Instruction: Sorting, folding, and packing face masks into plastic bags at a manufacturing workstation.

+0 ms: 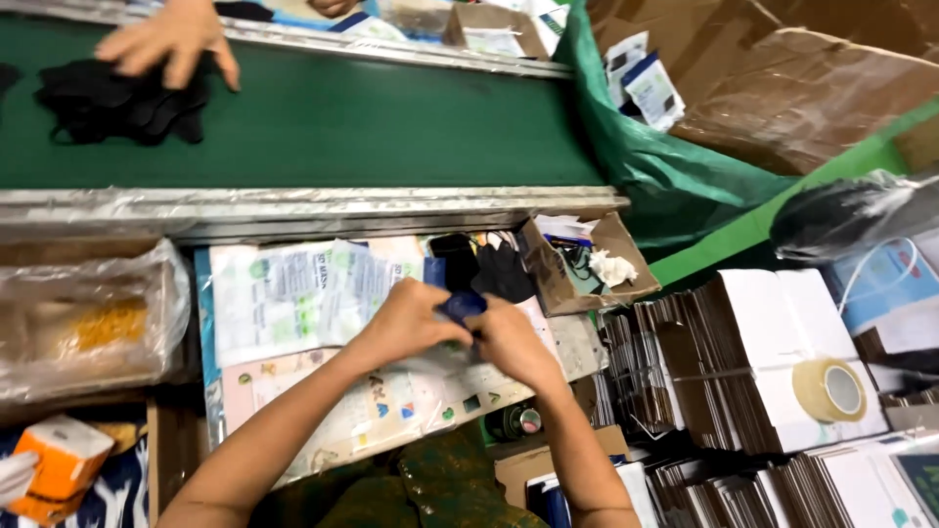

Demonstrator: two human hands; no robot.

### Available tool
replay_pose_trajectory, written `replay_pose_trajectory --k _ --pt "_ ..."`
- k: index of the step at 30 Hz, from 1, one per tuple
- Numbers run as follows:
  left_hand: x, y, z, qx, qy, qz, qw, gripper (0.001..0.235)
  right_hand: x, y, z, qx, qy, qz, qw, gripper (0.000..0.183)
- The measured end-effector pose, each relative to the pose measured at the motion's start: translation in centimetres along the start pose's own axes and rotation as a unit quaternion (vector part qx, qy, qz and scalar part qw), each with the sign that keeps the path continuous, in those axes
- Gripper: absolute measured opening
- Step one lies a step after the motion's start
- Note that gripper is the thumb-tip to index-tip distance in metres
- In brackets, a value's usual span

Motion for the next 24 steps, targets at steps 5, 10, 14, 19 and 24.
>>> replay_pose_trajectory --k 5,10,14,19,24 --pt "-0.9 -1.0 2.3 -0.147 -0.051 -0.029 0.987 0.027 -0.8 -0.8 2.5 0.228 -0.051 -0.032 0.972 0.021" --pt "-0.7 -1.0 2.1 -0.083 -0.062 -0.012 0.995 0.029 -0.9 1.8 3.1 0.135 -0.083 -0.039 0.987 0.015" --pt "-0.9 -0.7 1.7 -0.145 -0.073 -0.087 0.983 0.023 -1.8 7.1 6.9 0.071 -0.272 0.095 0.955 0.024" --pt "-2.0 -3.4 0.1 -0.069 -0.12 -0.184 0.973 0.005 -3.0 4.3 4.1 0.018 -0.306 0.021 0.952 0.014" --pt "-3.9 -5.4 0.1 0.018 -0.268 -0.241 0.933 0.008 -3.3 3.7 3.2 0.024 -0.337 -0.013 0.941 0.011"
Point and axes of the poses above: each hand's wrist, its own x-axis towards the middle knuckle, its own z-axis out of the back of the hand, y = z × x, the point moved 6 cm from there along x, towards the middle knuckle, and after that the axes turned 3 degrees about z, right-handed, at the moved point
